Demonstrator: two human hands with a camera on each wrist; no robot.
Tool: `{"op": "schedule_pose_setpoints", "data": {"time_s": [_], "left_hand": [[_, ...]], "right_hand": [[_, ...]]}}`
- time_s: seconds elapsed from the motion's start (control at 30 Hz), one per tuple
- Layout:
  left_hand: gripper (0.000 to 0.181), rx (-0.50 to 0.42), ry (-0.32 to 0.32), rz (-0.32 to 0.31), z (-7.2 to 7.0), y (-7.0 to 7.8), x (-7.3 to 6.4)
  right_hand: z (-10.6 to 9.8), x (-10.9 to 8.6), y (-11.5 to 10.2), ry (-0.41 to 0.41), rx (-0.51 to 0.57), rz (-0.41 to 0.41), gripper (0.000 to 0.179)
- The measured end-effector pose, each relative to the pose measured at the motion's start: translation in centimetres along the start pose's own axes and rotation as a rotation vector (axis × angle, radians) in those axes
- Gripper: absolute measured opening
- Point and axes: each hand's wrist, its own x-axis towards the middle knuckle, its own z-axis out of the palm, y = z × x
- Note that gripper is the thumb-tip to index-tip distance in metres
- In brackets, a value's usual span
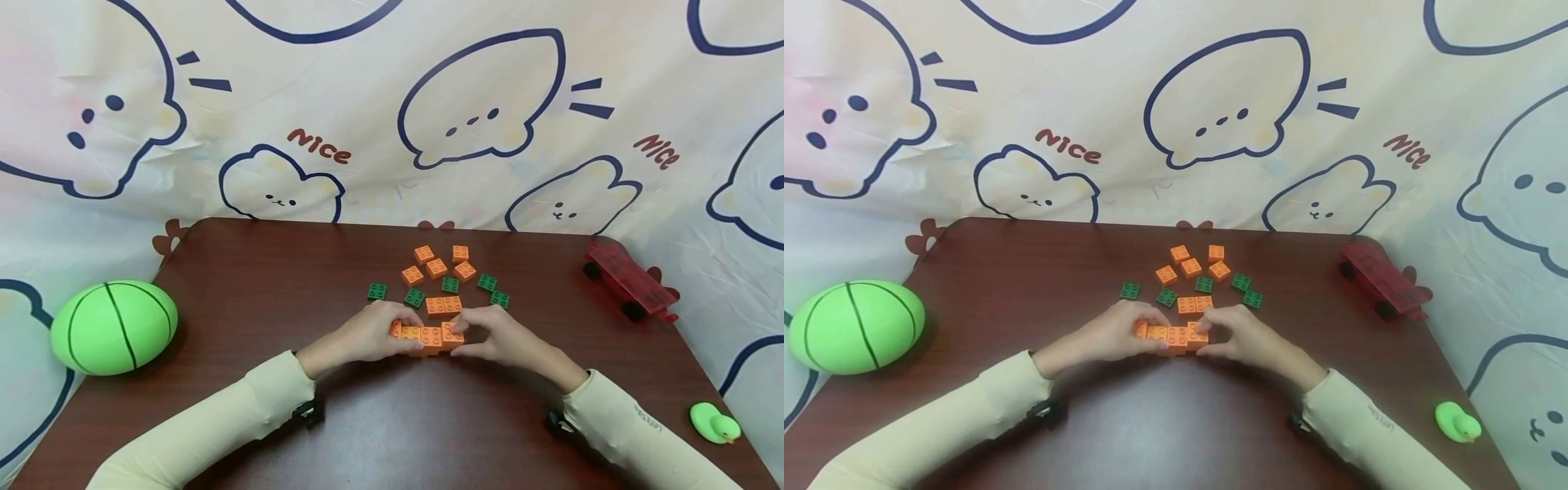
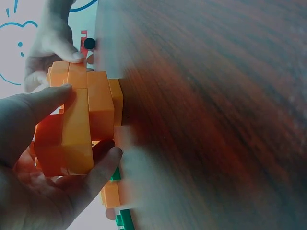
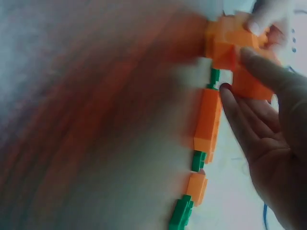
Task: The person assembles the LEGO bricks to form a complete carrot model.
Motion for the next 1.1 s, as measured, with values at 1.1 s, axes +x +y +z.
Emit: {"op": "schedule_pose_setpoints", "data": {"time_s": [1.1], "left_hand": [[0.031,0.057,0.011,-0.014,0.43,0.42,-0.25]], "right_hand": [[-0.27,0.39,-0.19,-0.022,-0.006,0.018,0.023]]}}
